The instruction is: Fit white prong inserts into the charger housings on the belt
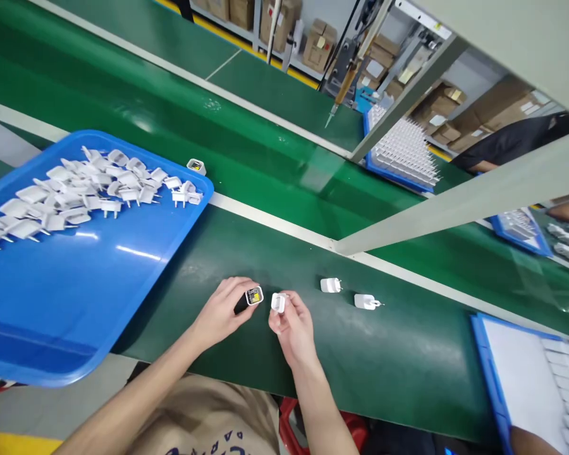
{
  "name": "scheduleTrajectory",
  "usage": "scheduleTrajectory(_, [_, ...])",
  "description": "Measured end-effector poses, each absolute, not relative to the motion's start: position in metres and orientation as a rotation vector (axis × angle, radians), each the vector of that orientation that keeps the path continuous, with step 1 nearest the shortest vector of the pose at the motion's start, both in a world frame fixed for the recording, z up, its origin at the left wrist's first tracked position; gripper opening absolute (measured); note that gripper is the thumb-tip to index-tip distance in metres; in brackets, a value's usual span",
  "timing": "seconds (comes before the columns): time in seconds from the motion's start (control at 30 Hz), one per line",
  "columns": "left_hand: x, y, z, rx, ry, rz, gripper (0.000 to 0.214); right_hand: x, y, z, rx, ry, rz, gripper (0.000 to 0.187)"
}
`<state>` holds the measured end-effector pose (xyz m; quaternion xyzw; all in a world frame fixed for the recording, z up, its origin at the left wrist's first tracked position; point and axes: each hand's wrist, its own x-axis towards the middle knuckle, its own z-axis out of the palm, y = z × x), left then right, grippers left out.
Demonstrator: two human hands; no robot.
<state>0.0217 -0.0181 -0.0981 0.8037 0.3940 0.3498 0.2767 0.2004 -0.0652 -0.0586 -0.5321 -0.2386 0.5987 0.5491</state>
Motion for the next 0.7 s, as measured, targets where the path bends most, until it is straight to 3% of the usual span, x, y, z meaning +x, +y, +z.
scheduleTrajectory(0.17, [0.025, -0.018, -0.097, 2.256, 1.122, 0.887, 0.03, 0.198, -0.063, -0.061, -1.333, -0.694, 1.351, 0.042])
scheduleTrajectory(0.3, [0.027, -0.018, -0.1, 2.298, 1.143, 0.822, 0.017, 0.201, -0.062, -0.055, -1.424, -0.861, 1.262, 0.033])
scheduleTrajectory(0.5, [0.027, -0.017, -0.104, 2.27, 1.104, 0.852, 0.034, 0.208, -0.064, -0.045, -1.611, -1.219, 0.889, 0.025])
scheduleTrajectory(0.7, [0.026, -0.017, -0.108, 2.209, 1.074, 0.88, 0.038, 0.219, -0.061, -0.035, -1.459, -1.063, 1.308, 0.039])
